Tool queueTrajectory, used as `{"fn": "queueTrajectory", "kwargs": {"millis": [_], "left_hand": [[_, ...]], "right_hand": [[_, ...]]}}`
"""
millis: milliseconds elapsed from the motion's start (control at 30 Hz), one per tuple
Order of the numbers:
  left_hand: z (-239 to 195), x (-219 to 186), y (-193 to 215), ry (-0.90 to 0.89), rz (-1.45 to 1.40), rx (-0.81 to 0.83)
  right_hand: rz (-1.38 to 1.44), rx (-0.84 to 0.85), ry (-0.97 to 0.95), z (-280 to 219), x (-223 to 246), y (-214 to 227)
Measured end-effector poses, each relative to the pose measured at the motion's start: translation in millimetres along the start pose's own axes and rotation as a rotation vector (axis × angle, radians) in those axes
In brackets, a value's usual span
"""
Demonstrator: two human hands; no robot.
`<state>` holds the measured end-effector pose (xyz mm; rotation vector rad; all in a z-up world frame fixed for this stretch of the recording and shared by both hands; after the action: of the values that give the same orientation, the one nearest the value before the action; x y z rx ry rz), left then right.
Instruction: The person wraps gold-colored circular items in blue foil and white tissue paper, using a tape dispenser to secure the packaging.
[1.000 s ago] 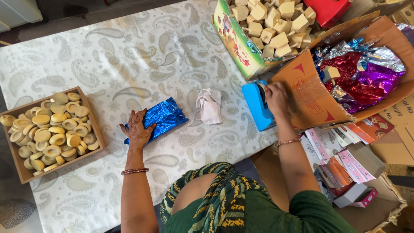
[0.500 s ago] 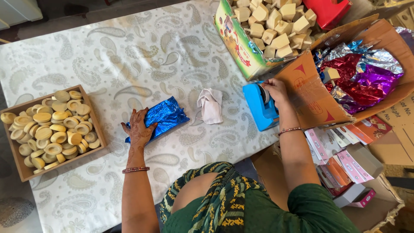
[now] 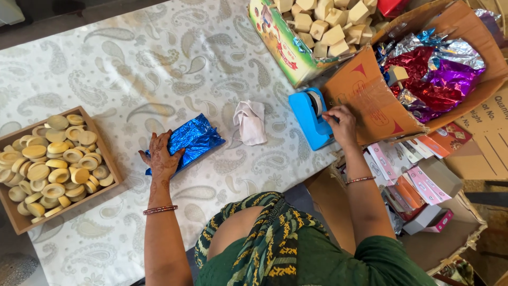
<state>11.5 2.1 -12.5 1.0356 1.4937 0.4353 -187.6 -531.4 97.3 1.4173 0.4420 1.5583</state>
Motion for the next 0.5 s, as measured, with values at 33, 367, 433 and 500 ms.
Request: {"fn": "queueTrajectory", "kwargs": {"millis": [33,367,433,500], "left_hand": [[0,0,0,-0.002,0.001,0.003],[1,2,0,-0.009,0.021,0.003],[1,0,1,-0.009,0.023,0.005],[0,-1,2,0.005,0.027,0.010]], "right_hand": [[-0.001,-0.001,-0.003,-5,1,2],[0.120,0.027,-0.162,-57,-13,16],[0.111,0.032,-0.168,-64,-11,20],[0.199,0.052,-0.226,-70,-8,20]]}}
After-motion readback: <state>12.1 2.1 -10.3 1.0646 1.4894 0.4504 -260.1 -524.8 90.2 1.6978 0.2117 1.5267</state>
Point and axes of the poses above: each hand's wrist, its own z-axis towards the middle knuckle, its own y-axis out of the back of the hand, x = y × z, the point moved 1 cm from there along z, towards the middle knuckle, and after that the axes turned 7 degrees about x, right-handed, at the moved point
